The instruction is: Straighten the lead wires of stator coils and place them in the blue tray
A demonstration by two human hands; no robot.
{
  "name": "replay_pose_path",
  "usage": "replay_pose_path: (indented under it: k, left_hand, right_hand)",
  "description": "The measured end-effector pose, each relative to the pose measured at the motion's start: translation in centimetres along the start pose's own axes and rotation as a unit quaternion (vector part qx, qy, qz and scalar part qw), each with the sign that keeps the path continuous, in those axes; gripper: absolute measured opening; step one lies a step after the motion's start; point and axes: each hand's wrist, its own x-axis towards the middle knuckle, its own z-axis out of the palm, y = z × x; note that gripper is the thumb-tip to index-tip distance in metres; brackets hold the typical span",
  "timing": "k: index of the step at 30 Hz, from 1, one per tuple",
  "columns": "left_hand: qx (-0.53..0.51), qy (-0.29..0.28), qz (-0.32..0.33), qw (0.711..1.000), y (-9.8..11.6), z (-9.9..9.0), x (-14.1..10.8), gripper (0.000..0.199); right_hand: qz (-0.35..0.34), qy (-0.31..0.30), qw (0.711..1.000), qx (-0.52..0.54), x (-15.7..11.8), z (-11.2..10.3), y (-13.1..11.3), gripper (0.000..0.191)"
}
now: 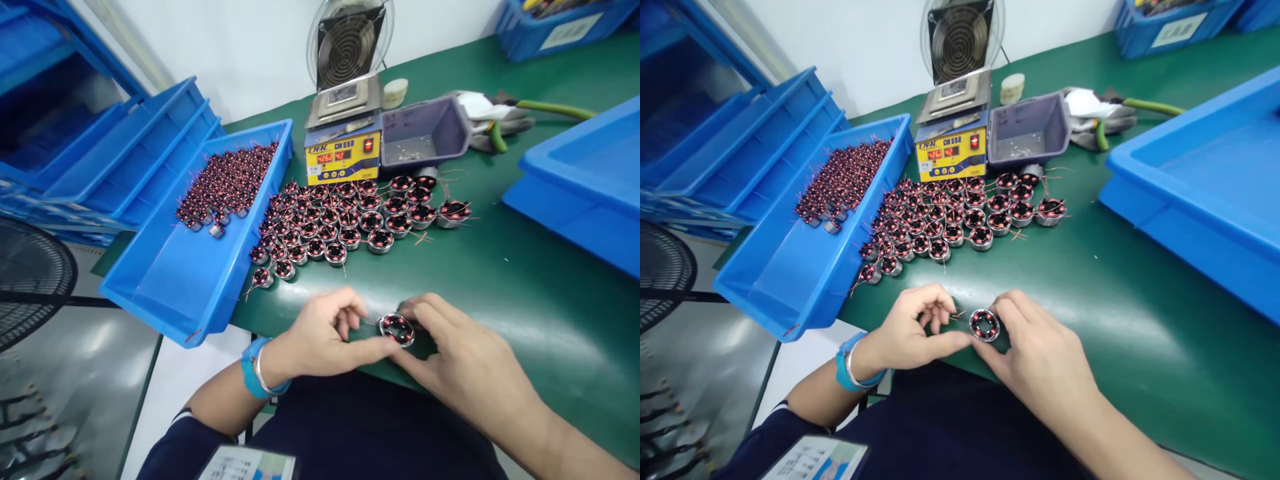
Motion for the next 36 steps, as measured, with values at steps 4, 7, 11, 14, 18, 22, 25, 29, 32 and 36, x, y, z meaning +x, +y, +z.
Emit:
replay_pose_path:
  k: [4, 7, 11, 14, 18, 22, 25, 29, 32, 36]
  left_hand:
    - [0.015, -0.025, 0.044, 0.999, 0.2, 0.2, 0.4, 0.03]
    - [0.024, -0.023, 0.02, 0.999, 0.0, -1.2, 0.3, 0.035]
    - [0.002, 0.06, -0.01, 0.998, -0.4, -2.8, -0.2, 0.038]
    - [-0.027, 0.06, -0.05, 0.997, -0.4, -2.4, -0.2, 0.03]
    - [-0.064, 0.001, -0.054, 0.996, -0.3, -0.9, 0.6, 0.023]
    - [-0.072, 0.058, -0.015, 0.996, -0.3, -1.0, 1.2, 0.027]
    - [-0.054, 0.151, -0.002, 0.987, -0.6, -1.7, 0.5, 0.028]
    - [0.022, 0.11, 0.053, 0.992, -1.7, -1.5, -1.7, 0.019]
    - [0.07, 0.021, 0.112, 0.991, -3.5, -0.8, -2.8, 0.017]
    - [0.015, -0.021, 0.103, 0.994, -6.6, 0.3, -2.1, 0.027]
  right_hand:
    - [0.013, -0.007, 1.0, 0.02, 0.1, -0.2, -0.2, 0.027]
    - [0.036, 0.0, 0.999, 0.023, 0.0, -0.3, -0.3, 0.028]
    - [0.036, 0.008, 0.999, 0.032, 0.0, -0.4, -0.2, 0.024]
    - [0.057, -0.006, 0.996, 0.065, 0.2, -0.3, 0.0, 0.022]
    - [0.077, -0.007, 0.992, 0.1, 0.6, 0.0, 0.0, 0.02]
    - [0.074, -0.01, 0.99, 0.117, 1.3, -0.8, -0.3, 0.018]
    - [0.084, -0.016, 0.991, 0.103, 2.5, -1.9, 0.5, 0.016]
    - [0.144, 0.005, 0.987, 0.075, 6.6, -3.6, 4.0, 0.039]
    - [0.2, 0.002, 0.977, 0.068, 12.2, -4.8, 7.2, 0.061]
    - [0.247, -0.001, 0.968, -0.036, 21.5, -6.1, 9.7, 0.07]
